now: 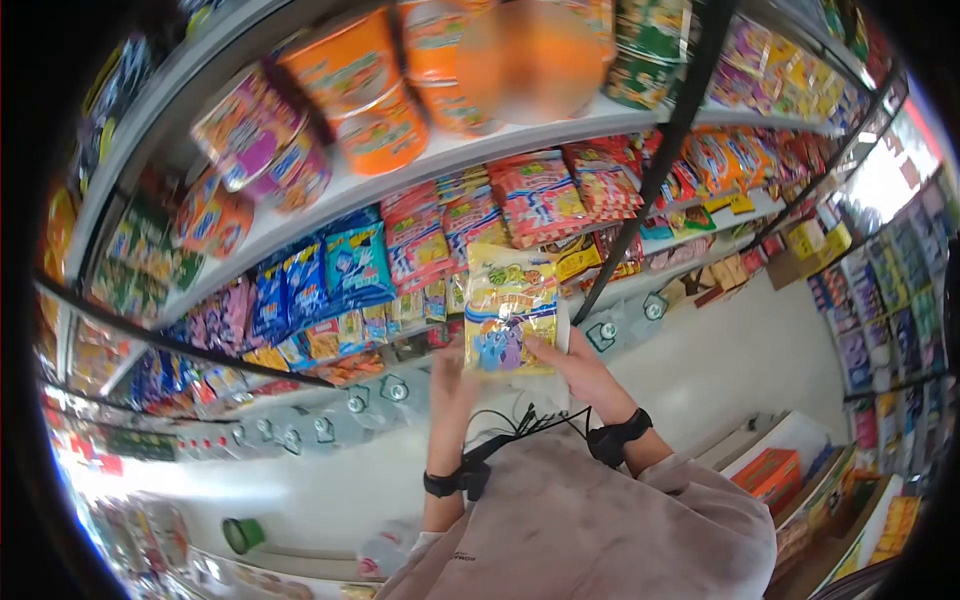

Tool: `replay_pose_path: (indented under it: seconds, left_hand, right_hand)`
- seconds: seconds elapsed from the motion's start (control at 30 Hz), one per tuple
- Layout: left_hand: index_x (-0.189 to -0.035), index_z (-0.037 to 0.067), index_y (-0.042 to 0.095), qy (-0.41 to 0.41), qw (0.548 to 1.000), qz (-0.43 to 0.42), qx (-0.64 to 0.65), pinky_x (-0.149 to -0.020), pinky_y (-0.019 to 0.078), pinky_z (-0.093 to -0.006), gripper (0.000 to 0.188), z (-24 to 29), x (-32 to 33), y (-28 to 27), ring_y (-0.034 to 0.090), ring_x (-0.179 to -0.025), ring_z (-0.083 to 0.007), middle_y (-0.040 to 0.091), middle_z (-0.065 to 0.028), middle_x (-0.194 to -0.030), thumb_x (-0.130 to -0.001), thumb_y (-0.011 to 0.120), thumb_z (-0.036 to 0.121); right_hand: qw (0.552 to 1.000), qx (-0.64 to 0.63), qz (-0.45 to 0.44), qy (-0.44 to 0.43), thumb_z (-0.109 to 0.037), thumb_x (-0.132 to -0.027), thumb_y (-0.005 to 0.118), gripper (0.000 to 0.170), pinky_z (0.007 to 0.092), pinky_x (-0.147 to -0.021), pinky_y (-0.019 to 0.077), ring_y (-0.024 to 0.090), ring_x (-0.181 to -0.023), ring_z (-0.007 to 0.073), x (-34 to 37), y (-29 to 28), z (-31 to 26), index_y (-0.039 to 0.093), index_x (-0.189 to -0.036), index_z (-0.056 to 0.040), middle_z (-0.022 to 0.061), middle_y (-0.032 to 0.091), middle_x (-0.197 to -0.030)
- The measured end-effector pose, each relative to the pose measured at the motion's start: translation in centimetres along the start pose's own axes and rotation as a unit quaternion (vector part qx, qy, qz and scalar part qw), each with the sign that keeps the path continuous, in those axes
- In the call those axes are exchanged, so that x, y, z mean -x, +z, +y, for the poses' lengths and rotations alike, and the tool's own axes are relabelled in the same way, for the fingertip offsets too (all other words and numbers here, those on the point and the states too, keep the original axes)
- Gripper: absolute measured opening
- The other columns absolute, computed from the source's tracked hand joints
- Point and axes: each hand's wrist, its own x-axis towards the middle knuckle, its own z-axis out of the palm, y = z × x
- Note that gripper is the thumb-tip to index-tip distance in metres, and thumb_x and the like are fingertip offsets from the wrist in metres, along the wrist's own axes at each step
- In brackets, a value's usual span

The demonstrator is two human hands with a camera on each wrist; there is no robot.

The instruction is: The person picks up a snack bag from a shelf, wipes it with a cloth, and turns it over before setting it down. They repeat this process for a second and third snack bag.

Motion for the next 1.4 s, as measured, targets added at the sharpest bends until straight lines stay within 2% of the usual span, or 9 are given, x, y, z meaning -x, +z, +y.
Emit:
replay_pose_path:
  seconds: [0.1, 0.37, 0.5, 0.6, 0.7, 0.8, 1.0, 1.27, 1.4]
  left_hand:
    - [-0.148, -0.003, 0.028, 0.055, 0.990, 0.031, 0.122, -0.117, 0.0265, -0.0414, 0.091, 1.3, 1.6, -3.8, 0.033, -0.142, -0.0292, 0.035, -0.0178, -0.151, -0.091, 0.059, 0.060]
    - [-0.137, 0.001, 0.044, -0.043, 0.938, 0.248, 0.238, -0.090, 0.0525, -0.0322, 0.052, 3.1, 6.3, -8.8, 0.063, -0.109, -0.0196, 0.060, -0.0110, -0.126, -0.093, 0.067, 0.014]
    - [-0.136, 0.001, 0.045, 0.005, 0.910, 0.280, 0.305, -0.090, 0.0537, -0.0330, 0.045, 3.6, 7.0, -11.2, 0.063, -0.109, -0.0193, 0.060, -0.0114, -0.127, -0.096, 0.062, 0.009]
    - [-0.138, 0.001, 0.045, 0.031, 0.930, 0.245, 0.271, -0.093, 0.0509, -0.0312, 0.044, 3.8, 7.0, -11.8, 0.060, -0.112, -0.0170, 0.059, -0.0102, -0.129, -0.097, 0.061, 0.009]
    - [-0.139, 0.003, 0.044, 0.020, 0.949, 0.211, 0.235, -0.093, 0.0506, -0.0308, 0.044, 3.2, 7.3, -11.4, 0.061, -0.112, -0.0183, 0.059, -0.0109, -0.129, -0.097, 0.058, 0.004]
    - [-0.142, 0.003, 0.040, 0.078, 0.958, 0.200, 0.189, -0.095, 0.0494, -0.0302, 0.047, 2.6, 7.2, -11.2, 0.059, -0.116, -0.0176, 0.057, -0.0102, -0.132, -0.097, 0.056, 0.002]
    - [-0.148, 0.004, 0.032, 0.060, 0.984, 0.116, 0.121, -0.101, 0.0443, -0.0305, 0.056, 2.4, 7.1, -11.5, 0.051, -0.123, -0.0158, 0.051, -0.0096, -0.138, -0.097, 0.056, 0.005]
    - [-0.144, -0.002, 0.038, 0.059, 0.994, 0.082, -0.035, -0.106, 0.0386, -0.0344, 0.055, 0.7, 7.1, -11.6, 0.047, -0.129, -0.0197, 0.050, -0.0133, -0.139, -0.093, 0.056, 0.007]
    - [-0.137, -0.001, 0.049, 0.042, 0.994, 0.100, -0.019, -0.095, 0.0432, -0.0295, 0.044, 1.6, 6.7, -9.5, 0.052, -0.110, -0.0124, 0.058, -0.0051, -0.122, -0.101, 0.054, 0.024]
  right_hand:
    - [0.988, 0.147, -0.039, 0.032, -0.022, -0.095, 0.067, 0.041, 0.0281, -0.088, 0.0502, 0.060, -0.103, 0.0099, -0.2, 2.1, 1.9, 0.058, -0.128, 0.0012, 0.0048, 0.066, -0.117]
    - [0.938, 0.321, -0.109, 0.078, -0.026, -0.097, 0.064, 0.036, 0.0273, -0.083, 0.0492, 0.059, -0.096, 0.0091, -0.2, 8.4, 8.0, 0.061, -0.119, 0.0020, 0.0043, 0.067, -0.108]
    - [0.935, 0.316, 0.159, -0.004, -0.035, -0.104, 0.049, 0.044, 0.0279, -0.086, 0.0460, 0.056, -0.096, 0.0101, -0.8, 10.2, 8.2, 0.057, -0.124, 0.0043, 0.0041, 0.065, -0.106]
    - [0.896, 0.403, 0.097, -0.161, -0.026, -0.104, 0.047, 0.044, 0.0326, -0.101, 0.0405, 0.054, -0.118, 0.0197, -1.7, 12.6, 9.3, 0.049, -0.137, 0.0035, 0.0135, 0.058, -0.129]
    - [0.782, 0.567, -0.105, -0.239, -0.016, -0.102, 0.046, 0.047, 0.0374, -0.114, 0.0282, 0.036, -0.142, 0.0305, -1.5, 17.2, 9.9, 0.041, -0.145, 0.0017, 0.0201, 0.038, -0.151]
    - [0.735, 0.608, -0.145, -0.265, -0.010, -0.099, 0.048, 0.049, 0.0403, -0.120, 0.0174, 0.017, -0.150, 0.0348, -1.8, 18.6, 11.2, 0.040, -0.146, 0.0021, 0.0205, 0.024, -0.159]
    - [0.831, 0.504, -0.129, -0.197, -0.012, -0.100, 0.046, 0.046, 0.0412, -0.120, 0.0170, 0.017, -0.150, 0.0358, -5.0, 17.5, 11.0, 0.044, -0.143, 0.0032, 0.0165, 0.028, -0.158]
    - [0.679, 0.616, -0.270, -0.293, -0.016, -0.090, 0.057, 0.040, 0.0512, -0.118, 0.0215, 0.037, -0.139, 0.0367, -3.9, 20.0, 8.7, 0.058, -0.129, -0.0070, 0.0138, 0.048, -0.142]
    - [0.755, 0.588, -0.163, -0.241, -0.019, -0.094, 0.050, 0.035, 0.0506, -0.116, 0.0245, 0.045, -0.128, 0.0369, -6.6, 16.4, 8.9, 0.060, -0.125, -0.0048, 0.0169, 0.056, -0.128]
